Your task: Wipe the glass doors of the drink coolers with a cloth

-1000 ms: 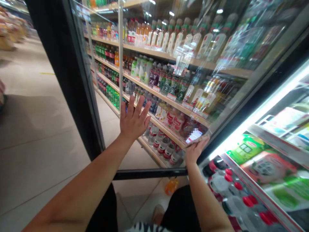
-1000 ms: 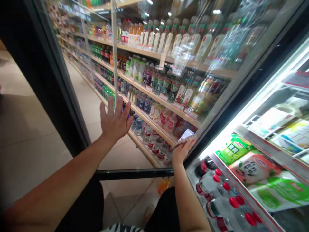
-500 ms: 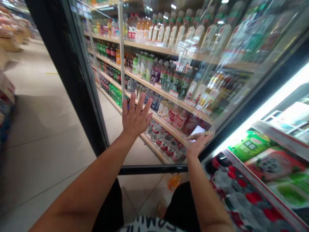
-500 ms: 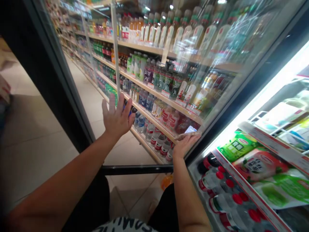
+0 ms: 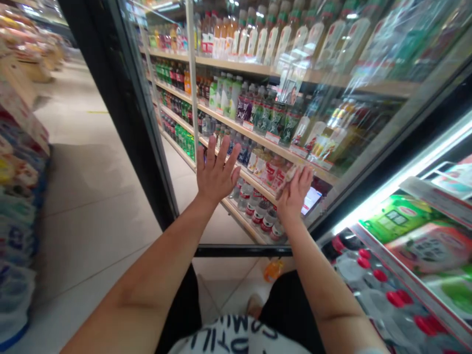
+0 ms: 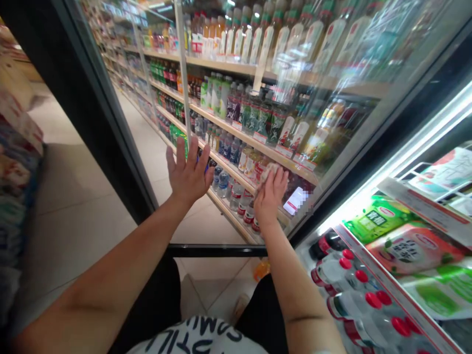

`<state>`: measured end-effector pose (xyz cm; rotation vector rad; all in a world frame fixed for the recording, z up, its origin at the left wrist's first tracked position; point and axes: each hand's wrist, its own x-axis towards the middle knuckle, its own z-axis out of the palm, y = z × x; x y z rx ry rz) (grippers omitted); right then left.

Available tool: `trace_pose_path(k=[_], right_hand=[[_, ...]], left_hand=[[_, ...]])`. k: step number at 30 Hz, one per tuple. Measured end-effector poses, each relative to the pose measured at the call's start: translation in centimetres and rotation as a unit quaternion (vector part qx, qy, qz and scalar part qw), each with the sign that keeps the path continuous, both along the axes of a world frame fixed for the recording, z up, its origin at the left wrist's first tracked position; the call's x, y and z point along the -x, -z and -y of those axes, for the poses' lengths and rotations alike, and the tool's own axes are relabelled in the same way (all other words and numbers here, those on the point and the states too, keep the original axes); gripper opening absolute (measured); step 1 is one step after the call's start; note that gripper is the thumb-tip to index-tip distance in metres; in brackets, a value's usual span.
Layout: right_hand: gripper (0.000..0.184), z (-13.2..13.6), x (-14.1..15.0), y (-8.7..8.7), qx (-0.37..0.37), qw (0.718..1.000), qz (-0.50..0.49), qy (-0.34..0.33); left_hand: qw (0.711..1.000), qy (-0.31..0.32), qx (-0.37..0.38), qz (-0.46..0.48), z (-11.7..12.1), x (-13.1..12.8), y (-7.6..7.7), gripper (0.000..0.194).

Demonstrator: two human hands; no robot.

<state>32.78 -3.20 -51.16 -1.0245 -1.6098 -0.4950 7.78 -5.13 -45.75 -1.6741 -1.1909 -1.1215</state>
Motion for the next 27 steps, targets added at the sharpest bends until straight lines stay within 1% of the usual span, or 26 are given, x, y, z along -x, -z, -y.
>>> trace_pose_path(k=[1,2,3,4,5,6,8,9,10,11,15,16,17,18,21,22,23,24,27], right_hand=[[0.059,-0.4,0.0,-1.3,-0.022,1.0,-0.002,0.001],[0.059,-0.7,0.1,-2.1,-0.036,0.999,0.0,0.001],[0.06,-0.7,0.3,-2.1,-0.043,0.999,0.008,0.001],[0.06,-0.4,0.6,-1.4,-0.041,0.999,0.024,-0.001],[0.059,0.1,1.0,-0.2,-0.03,0.999,0.043,-0.004],[0.058,0.7,1.4,1.4,-0.011,0.997,0.073,-0.008],[0.053,1.8,2.5,4.4,0.002,0.993,0.112,-0.027],[0.051,2.2,3.0,5.3,0.004,0.992,0.123,-0.033],[0.05,2.3,3.5,5.5,0.003,0.991,0.125,-0.035],[0.049,2.2,4.0,5.1,0.0,0.992,0.123,-0.034],[0.051,0.9,5.5,0.8,-0.024,0.996,0.089,-0.021],[0.051,0.7,5.9,0.2,-0.033,0.996,0.083,-0.018],[0.051,0.7,6.2,0.2,-0.041,0.996,0.082,-0.016],[0.05,1.0,6.5,0.6,-0.047,0.995,0.084,-0.016],[0.046,2.1,7.4,2.6,-0.052,0.993,0.106,-0.02],[0.045,2.4,7.7,2.9,-0.051,0.992,0.112,-0.022],[0.044,2.6,8.0,2.7,-0.049,0.992,0.114,-0.023],[0.044,2.6,8.3,2.0,-0.046,0.992,0.112,-0.023],[0.047,1.9,9.0,-1.4,-0.034,0.995,0.089,-0.023]], left_hand=[[1.0,-0.002,-0.004,-0.003,0.0,0.0,0.0,0.056],[1.0,-0.002,-0.004,-0.004,0.1,0.0,0.0,0.056],[1.0,0.0,0.0,-0.003,0.1,0.0,-0.1,0.056],[1.0,0.003,0.006,0.0,0.2,-0.1,-0.1,0.056],[1.0,0.005,0.013,0.005,0.3,-0.1,-0.1,0.056],[1.0,0.009,0.018,0.009,0.3,-0.2,-0.1,0.056],[1.0,0.015,0.023,0.014,0.4,-0.2,0.0,0.055],[0.999,0.018,0.022,0.016,0.5,-0.2,0.0,0.055],[0.999,0.021,0.02,0.017,0.4,-0.2,0.0,0.055],[0.999,0.025,0.019,0.017,0.4,-0.2,0.0,0.055],[0.999,0.039,0.026,0.025,0.1,0.1,0.1,0.055],[0.998,0.043,0.029,0.027,0.1,0.1,0.1,0.055],[0.998,0.046,0.03,0.028,0.1,0.1,0.1,0.055],[0.998,0.047,0.028,0.028,0.1,0.1,0.1,0.055],[0.999,0.042,0.006,0.014,0.2,0.1,0.2,0.056],[0.999,0.041,0.002,0.011,0.2,0.1,0.2,0.057],[0.999,0.042,0.002,0.011,0.2,0.1,0.3,0.057],[0.999,0.045,0.006,0.013,0.1,0.1,0.3,0.057],[0.999,0.046,0.013,0.018,0.0,0.2,0.3,0.055]])
